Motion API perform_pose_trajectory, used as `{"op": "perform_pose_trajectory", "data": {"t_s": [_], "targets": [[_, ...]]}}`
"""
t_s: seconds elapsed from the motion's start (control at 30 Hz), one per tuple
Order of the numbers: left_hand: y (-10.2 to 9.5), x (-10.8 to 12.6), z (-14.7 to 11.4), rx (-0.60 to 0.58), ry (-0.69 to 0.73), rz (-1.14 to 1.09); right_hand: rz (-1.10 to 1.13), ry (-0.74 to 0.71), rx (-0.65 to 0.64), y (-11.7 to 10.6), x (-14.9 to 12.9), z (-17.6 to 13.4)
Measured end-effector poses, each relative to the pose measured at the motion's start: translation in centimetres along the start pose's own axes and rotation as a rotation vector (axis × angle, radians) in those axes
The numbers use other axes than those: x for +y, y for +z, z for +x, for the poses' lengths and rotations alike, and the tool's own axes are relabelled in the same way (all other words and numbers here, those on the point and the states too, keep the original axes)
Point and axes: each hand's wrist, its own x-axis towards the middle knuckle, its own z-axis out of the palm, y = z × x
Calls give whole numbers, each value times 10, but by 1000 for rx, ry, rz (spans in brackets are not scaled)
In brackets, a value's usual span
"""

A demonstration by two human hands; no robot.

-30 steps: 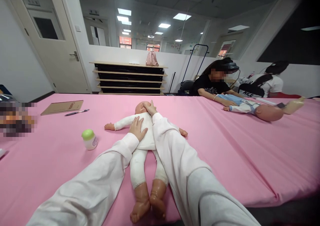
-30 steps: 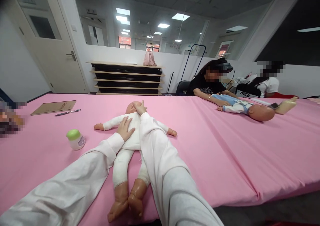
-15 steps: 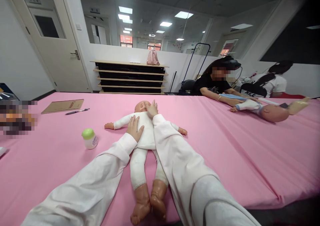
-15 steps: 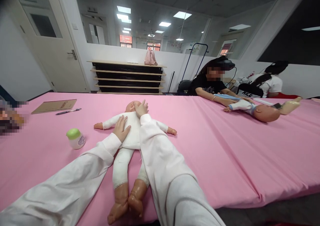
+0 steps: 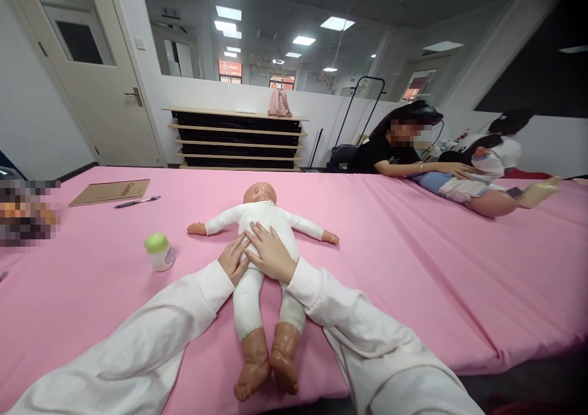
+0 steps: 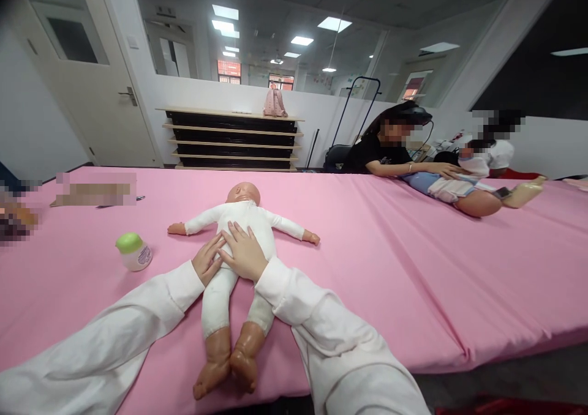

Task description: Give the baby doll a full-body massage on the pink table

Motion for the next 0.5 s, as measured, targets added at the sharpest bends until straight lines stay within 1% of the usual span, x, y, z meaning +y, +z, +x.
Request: {"op": "perform_pose_trajectory", "data": {"t_s": [0.03,0.07,0.1,0.17,0.2,0.23,0.3,0.37,0.43,0.47,0.5], "targets": [[-4,0,-1,69,-21,41,-8,-1,4,-1,-1,0],[-11,-1,-2,170,-63,90,-16,0,4,-2,-1,-1],[-20,-2,-3,296,-124,141,-24,-1,0,-3,-3,-2],[-44,-7,-6,530,-254,228,-36,-9,-17,-6,-5,-5],[-57,-11,-8,609,-300,258,-39,-16,-25,-7,-7,-7],[-69,-15,-10,650,-319,296,-39,-22,-30,-7,-8,-8],[-90,-25,-14,753,-312,381,-32,-26,-25,-7,-8,-10],[-104,-37,-19,831,-314,442,-15,-20,-15,-6,-8,-10],[-110,-53,-24,877,-375,474,8,-10,-14,-6,-7,-9],[-110,-61,-26,877,-421,469,28,-3,-15,-6,-7,-8],[-109,-69,-28,838,-453,424,62,9,-16,-7,-7,-7]]}}
